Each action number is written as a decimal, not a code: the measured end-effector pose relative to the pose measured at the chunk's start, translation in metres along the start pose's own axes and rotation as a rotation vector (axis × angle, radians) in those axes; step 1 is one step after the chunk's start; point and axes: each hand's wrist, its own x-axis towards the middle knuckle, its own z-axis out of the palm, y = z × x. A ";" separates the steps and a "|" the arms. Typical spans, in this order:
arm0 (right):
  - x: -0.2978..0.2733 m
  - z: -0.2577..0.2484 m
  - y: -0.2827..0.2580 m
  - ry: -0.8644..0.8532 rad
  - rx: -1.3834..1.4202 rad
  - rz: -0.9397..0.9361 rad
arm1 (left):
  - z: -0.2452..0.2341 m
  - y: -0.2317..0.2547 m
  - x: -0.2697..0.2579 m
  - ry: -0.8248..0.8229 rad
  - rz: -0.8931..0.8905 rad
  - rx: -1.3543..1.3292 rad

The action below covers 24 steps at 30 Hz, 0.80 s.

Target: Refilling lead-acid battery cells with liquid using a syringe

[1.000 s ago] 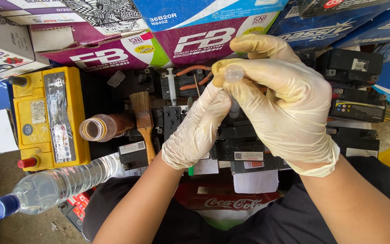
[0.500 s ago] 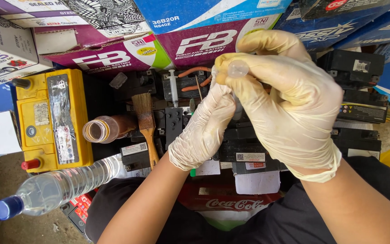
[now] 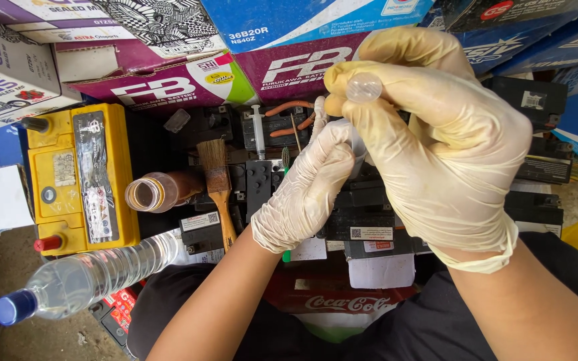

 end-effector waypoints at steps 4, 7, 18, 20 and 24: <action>0.002 -0.002 -0.002 -0.023 -0.005 0.005 | 0.000 -0.002 -0.002 0.006 -0.018 -0.010; 0.003 -0.004 -0.002 -0.059 -0.027 -0.003 | -0.001 -0.013 -0.007 -0.017 0.016 0.049; 0.003 -0.009 -0.007 -0.077 -0.165 -0.105 | -0.004 -0.043 -0.028 0.022 0.193 0.195; 0.000 -0.012 -0.002 -0.084 -0.134 -0.120 | -0.005 -0.010 -0.021 -0.012 0.015 -0.047; 0.004 -0.014 -0.010 -0.108 -0.188 -0.151 | 0.001 -0.008 -0.031 0.062 -0.113 -0.476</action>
